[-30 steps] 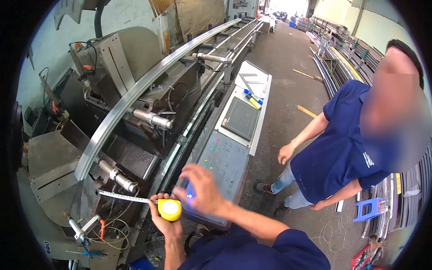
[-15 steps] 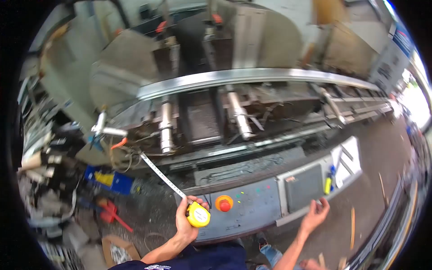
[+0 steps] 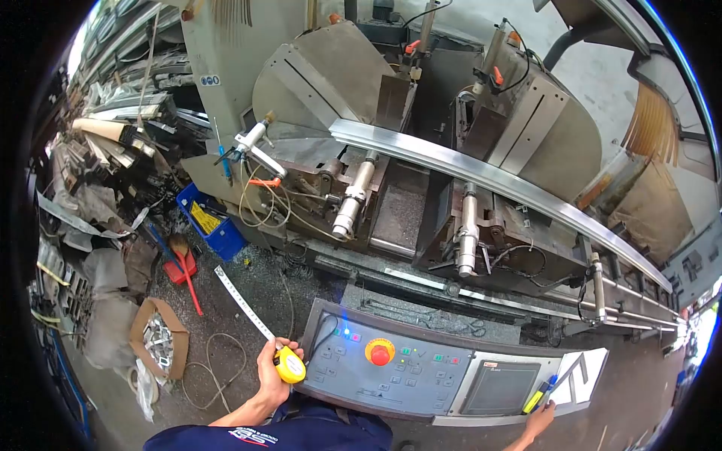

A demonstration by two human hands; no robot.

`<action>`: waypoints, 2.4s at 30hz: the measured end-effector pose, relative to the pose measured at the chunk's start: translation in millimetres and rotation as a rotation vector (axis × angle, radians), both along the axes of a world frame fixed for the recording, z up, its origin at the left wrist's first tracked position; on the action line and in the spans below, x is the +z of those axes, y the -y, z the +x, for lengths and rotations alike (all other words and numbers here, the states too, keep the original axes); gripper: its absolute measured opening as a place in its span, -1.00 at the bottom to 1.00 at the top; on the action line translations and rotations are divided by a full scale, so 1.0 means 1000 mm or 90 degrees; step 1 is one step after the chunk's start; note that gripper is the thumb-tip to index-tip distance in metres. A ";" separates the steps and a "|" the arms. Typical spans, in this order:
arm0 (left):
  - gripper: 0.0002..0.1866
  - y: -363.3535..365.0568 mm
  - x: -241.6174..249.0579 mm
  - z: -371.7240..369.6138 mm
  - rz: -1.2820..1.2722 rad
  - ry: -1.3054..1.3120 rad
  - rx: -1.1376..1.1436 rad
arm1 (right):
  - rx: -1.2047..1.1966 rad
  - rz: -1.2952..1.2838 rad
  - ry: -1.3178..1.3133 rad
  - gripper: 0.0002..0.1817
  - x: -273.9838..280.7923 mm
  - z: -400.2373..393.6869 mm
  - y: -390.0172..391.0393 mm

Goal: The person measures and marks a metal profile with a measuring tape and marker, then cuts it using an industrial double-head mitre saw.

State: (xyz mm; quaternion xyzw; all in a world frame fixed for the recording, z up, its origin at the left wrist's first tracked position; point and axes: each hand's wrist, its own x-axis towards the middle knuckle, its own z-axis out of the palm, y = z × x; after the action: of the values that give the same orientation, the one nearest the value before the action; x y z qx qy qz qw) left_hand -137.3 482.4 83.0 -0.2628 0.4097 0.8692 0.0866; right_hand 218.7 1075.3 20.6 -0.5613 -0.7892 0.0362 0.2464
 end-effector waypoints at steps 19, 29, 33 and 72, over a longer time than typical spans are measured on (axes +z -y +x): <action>-0.63 -0.034 0.032 -0.044 -0.008 -0.149 0.034 | -0.016 0.054 -0.075 -0.77 0.012 -0.028 0.021; -0.66 -0.050 0.008 -0.095 -0.442 -0.472 0.077 | -0.048 0.248 -0.441 -0.69 0.039 -0.083 0.124; -0.67 -0.064 -0.013 -0.105 -0.568 -0.603 0.040 | -0.086 0.208 -0.472 -0.67 0.034 -0.098 0.165; -0.64 -0.068 -0.041 -0.121 -0.570 -0.677 0.011 | -0.109 -0.120 -0.900 -0.67 0.003 -0.052 0.009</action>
State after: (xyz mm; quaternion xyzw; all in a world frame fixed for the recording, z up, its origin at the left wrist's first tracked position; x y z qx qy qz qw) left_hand -257.9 550.1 41.8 0.1852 0.7135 0.6280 -0.2494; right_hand 167.0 1066.6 23.7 -0.4825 -0.3875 0.4393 0.6512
